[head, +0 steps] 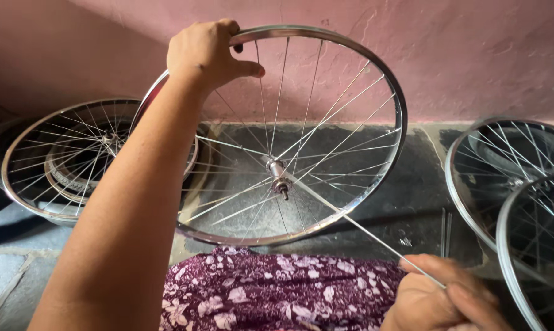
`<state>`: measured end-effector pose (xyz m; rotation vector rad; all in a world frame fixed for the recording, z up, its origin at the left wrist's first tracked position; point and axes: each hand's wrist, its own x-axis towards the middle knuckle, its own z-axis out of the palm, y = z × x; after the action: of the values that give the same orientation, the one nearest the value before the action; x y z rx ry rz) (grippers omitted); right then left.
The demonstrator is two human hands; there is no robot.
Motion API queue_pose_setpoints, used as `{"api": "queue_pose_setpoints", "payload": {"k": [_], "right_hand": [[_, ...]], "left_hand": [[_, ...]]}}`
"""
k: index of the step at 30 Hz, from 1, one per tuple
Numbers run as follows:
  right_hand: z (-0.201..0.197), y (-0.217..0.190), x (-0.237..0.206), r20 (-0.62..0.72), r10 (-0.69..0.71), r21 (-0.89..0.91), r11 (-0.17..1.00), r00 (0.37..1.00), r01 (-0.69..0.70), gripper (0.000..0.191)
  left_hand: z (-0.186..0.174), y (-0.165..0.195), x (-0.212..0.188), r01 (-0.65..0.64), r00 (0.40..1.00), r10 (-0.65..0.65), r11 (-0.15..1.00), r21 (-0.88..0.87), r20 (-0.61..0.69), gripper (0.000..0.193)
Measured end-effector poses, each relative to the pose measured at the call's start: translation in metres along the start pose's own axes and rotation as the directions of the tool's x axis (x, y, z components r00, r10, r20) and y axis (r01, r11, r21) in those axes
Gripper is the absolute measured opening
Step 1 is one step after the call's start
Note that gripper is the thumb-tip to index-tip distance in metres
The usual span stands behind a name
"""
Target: The person laces a bicycle wheel by inserting spokes through the rim and hub. They rotate the wheel to access different spoke holes and continue adding spokes one by one.
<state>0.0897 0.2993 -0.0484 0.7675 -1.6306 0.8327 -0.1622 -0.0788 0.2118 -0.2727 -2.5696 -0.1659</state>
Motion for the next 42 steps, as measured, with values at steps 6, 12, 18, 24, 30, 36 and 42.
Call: {"api": "queue_pose_setpoints", "payload": {"k": [6,12,18,24,30,36,42], "right_hand": [[0.036,0.020,-0.006,-0.088,0.022,0.047,0.999,0.996,-0.018,0.029],[0.055,0.031,-0.013,-0.097,0.048,0.078,0.996,0.994,-0.040,0.032],[0.070,0.034,-0.014,-0.073,0.052,0.097,0.994,0.996,-0.044,0.034],[0.081,0.030,-0.015,-0.050,0.052,0.108,0.993,0.997,-0.047,0.036],[0.085,0.030,-0.013,-0.039,0.033,0.122,0.992,0.999,-0.028,0.039],[0.083,0.034,-0.011,-0.037,0.017,0.136,0.991,0.999,-0.012,0.041],[0.078,0.035,-0.004,0.048,-0.016,0.143,0.990,0.999,0.009,0.044]], "left_hand": [[0.012,-0.012,0.015,0.038,0.999,-0.038,0.999,0.034,0.003,0.065],[0.030,-0.017,0.032,0.058,0.998,-0.058,0.998,0.025,0.006,0.058],[0.035,-0.021,0.037,0.095,0.995,-0.098,0.993,0.069,0.034,0.057],[0.037,-0.026,0.035,0.071,0.997,-0.071,0.997,0.028,0.000,0.056],[0.031,-0.021,0.026,0.095,0.995,-0.094,0.994,0.058,-0.023,0.059],[0.026,-0.013,0.021,0.100,0.992,-0.096,0.994,0.040,-0.078,0.059],[0.021,-0.010,0.021,0.092,0.994,-0.090,0.995,0.035,-0.064,0.059]]}}
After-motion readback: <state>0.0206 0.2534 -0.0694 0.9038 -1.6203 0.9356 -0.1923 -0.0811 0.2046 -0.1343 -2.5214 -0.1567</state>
